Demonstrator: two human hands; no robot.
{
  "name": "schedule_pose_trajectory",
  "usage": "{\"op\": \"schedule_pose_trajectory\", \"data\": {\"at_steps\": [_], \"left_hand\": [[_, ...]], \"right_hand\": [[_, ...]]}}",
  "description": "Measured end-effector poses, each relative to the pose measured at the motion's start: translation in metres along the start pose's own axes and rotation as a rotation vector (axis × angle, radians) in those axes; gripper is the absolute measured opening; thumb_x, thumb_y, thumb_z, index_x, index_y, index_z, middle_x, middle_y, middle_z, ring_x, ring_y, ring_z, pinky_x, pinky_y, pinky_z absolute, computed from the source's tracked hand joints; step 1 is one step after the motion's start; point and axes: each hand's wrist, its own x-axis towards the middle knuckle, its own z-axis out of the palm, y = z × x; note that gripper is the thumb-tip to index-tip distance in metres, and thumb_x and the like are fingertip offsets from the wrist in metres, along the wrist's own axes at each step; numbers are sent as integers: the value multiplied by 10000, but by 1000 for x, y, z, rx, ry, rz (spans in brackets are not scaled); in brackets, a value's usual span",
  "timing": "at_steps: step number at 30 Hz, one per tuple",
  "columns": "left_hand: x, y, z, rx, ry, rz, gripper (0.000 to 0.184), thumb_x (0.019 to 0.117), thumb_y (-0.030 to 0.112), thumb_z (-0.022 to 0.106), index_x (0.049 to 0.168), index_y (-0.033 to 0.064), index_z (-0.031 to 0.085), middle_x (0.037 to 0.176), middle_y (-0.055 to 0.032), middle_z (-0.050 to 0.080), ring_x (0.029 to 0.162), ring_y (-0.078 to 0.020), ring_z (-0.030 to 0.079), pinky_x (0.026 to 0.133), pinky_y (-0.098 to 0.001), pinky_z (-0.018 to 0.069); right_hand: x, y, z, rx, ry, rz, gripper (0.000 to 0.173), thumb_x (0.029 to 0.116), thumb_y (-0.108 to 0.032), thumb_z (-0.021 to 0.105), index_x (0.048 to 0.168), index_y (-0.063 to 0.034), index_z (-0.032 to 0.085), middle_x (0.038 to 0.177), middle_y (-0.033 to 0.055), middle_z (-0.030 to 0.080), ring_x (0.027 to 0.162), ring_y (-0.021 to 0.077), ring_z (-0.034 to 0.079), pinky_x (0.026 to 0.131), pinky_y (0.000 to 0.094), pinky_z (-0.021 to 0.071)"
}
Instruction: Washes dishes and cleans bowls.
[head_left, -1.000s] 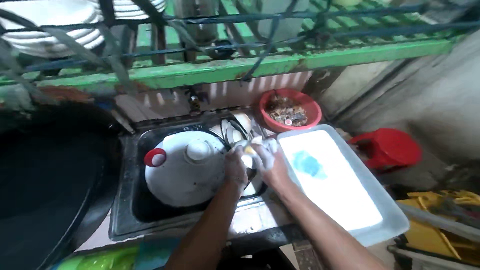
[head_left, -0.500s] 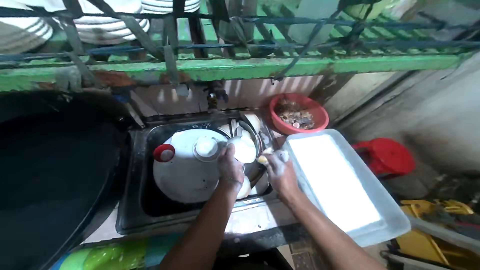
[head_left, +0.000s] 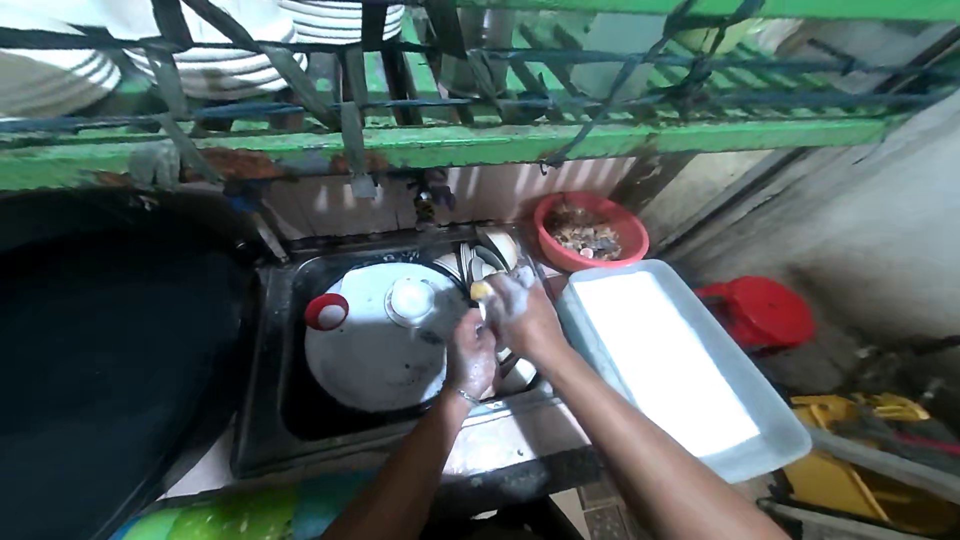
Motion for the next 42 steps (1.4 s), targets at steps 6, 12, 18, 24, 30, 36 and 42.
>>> {"op": "schedule_pose_trajectory", "data": {"at_steps": [6,12,18,24,30,36,42], "left_hand": [[-2,7,-5,1,-72,28,148,1023,112,591,1122,24,655,945,-116,694,811,-194,680,756,-418,587],[-12,5,-24,-132,-241,14,194,1003,164,561,1103,29,659,937,-107,706,796,-199,695,729,-397,608],[2,-15,-42,-385,-268,-78,289,1048,159,414,1233,55,610,1122,-90,689,997,-168,675,896,-399,575],[2,-7,-21,-526,-105,-415,583,1085,568,345,1524,196,434,1433,-131,569,1218,-332,613,914,-567,560],[26,-1,-36,-732,25,-426,423,1021,303,408,1357,105,571,1090,-129,692,934,-264,683,754,-459,578],[7,-1,-8,-625,20,-129,470,1027,393,463,1436,181,553,1333,-53,641,1182,-189,623,952,-450,550],[21,-15,-6,-918,187,-179,396,1019,495,459,1183,175,626,1028,-5,687,947,-119,666,814,-346,573]], "right_hand": [[6,2,-4,-2,11,58,318,1057,-265,530,1291,-108,677,1251,232,635,1187,421,612,943,650,513],[14,50,-12,587,-310,167,422,1088,-358,492,1399,-85,578,1244,136,665,1108,227,651,954,469,548],[1,81,-15,1071,-532,218,557,884,-283,710,1389,-128,535,1048,87,723,874,182,717,767,379,628],[-17,51,-2,652,-113,61,441,866,-195,796,1258,-50,652,1024,124,713,855,223,696,781,447,609],[-43,28,-10,305,-406,-186,440,944,-259,751,1345,-116,641,1210,68,704,1049,163,689,959,416,572],[-4,4,28,250,-27,153,577,1000,-441,599,1354,6,506,1207,256,606,1068,394,647,904,595,549],[-6,-29,42,90,-308,-4,394,991,-253,613,1320,-36,605,1212,230,649,1107,374,659,944,593,537]]}}
